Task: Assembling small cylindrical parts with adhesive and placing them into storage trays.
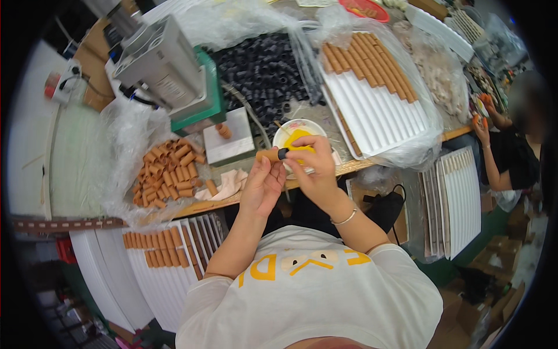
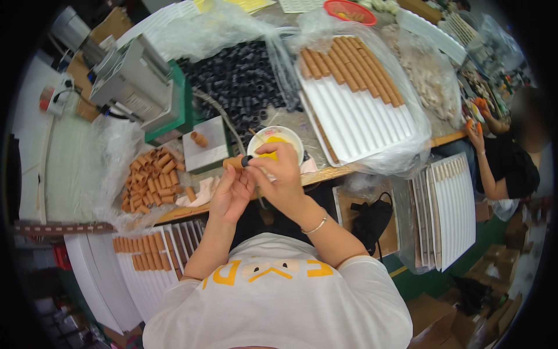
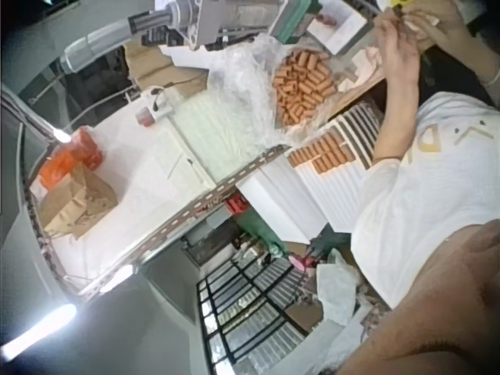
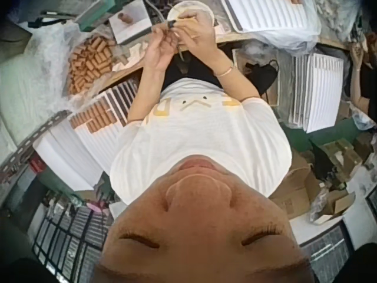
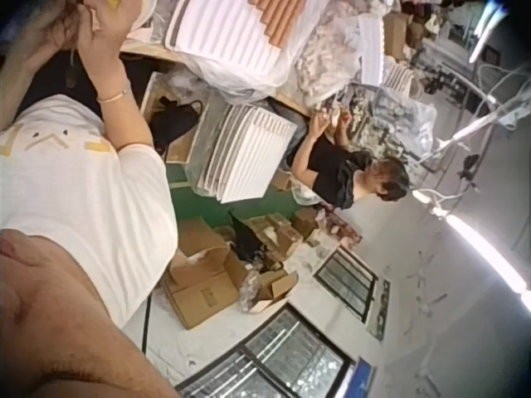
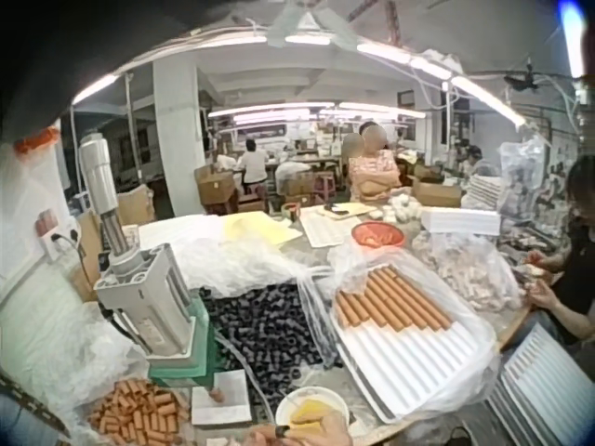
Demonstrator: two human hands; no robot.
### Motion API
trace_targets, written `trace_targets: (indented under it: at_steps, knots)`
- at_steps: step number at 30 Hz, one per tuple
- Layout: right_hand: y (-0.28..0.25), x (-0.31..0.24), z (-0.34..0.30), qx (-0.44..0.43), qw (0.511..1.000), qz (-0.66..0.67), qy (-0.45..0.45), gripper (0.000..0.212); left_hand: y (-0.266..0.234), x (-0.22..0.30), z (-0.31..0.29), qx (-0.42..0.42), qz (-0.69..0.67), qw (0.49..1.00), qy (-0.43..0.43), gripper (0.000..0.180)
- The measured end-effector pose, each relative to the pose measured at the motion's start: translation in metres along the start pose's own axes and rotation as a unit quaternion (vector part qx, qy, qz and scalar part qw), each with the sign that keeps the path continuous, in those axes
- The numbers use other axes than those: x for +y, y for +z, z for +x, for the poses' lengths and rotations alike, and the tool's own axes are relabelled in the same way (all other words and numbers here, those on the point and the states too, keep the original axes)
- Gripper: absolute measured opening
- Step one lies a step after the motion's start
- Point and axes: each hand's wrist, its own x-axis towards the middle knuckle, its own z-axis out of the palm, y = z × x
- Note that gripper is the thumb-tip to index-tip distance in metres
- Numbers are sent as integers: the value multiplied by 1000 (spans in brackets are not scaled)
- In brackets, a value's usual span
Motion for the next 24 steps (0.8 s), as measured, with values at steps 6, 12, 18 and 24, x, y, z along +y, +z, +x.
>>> trace_targets:
  at_steps: [6, 12, 18, 24]
  knots:
    - [-8, 19, 0, -6, 1000, -13, -13, 13, -3, -15, 13, 12, -94, 993, -76, 17]
    - [-107, 97, 23, 226, 957, -44, 175, 15, -9, -7, 13, 44, -92, 992, -69, 23]
    - [-216, 259, 31, 218, 831, -419, 294, 34, -11, 3, 9, 74, -49, 996, -18, 33]
    - [-230, 287, 33, 198, 837, -418, 293, 31, -17, 11, 2, 60, 14, 997, 49, 30]
